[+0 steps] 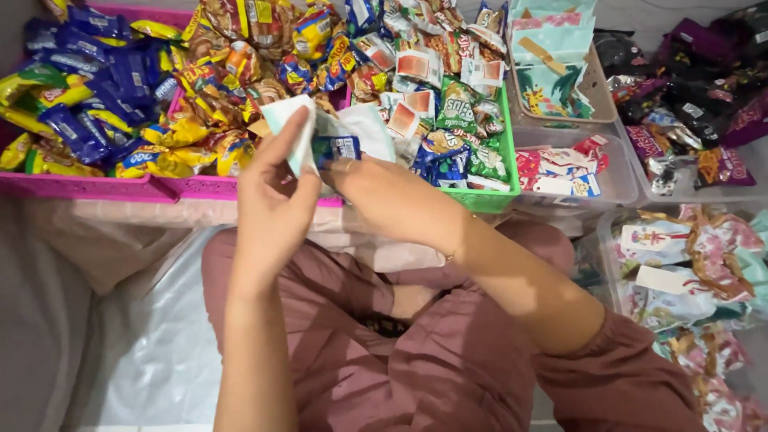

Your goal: Assembling snack gift bags by picking various snack packets from bins and placing them into small bags.

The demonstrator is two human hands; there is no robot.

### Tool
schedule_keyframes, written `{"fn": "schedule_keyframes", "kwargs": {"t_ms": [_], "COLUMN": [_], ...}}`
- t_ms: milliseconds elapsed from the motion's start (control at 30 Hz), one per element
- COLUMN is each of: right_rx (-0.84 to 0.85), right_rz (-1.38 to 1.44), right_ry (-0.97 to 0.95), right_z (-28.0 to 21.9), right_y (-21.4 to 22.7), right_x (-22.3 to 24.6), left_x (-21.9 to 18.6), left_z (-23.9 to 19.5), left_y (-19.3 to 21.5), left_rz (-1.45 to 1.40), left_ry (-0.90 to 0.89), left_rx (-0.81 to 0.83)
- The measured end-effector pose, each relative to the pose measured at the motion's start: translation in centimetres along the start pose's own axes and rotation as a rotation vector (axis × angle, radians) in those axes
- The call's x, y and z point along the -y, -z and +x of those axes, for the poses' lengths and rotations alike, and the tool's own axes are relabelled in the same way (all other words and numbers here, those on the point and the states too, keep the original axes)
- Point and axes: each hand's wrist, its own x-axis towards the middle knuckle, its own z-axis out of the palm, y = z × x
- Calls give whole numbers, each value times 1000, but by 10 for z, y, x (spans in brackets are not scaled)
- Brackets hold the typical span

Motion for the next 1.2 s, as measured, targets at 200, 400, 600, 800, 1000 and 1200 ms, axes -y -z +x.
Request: {"fn": "schedule_keyframes", "kwargs": {"t_ms": [200, 400, 600, 800, 1000, 1200], "right_rx": [-67, -143, -332, -800, -71, 157], "right_rz": [-20, -457, -366, 116, 106, -132], "right_ry": [69, 119, 316, 229, -47, 17], "right_z": [2, 22, 48, 73, 90, 94], "right_y": [-31, -33, 9, 25, -38, -112], "right_x": [-19, -17, -16, -21, -79, -136], "left_x": [-30, -18, -2, 5, 6, 8], "left_z": [-16, -10, 11, 28, 33, 37], "left_y": [-13, 6, 40, 74, 83, 84], "left_rz": [174, 120, 143, 137, 24, -10], "left_ry": [22, -13, -97, -132, 62, 39], "left_rx": [59, 11, -131, -227, -262, -215]}}
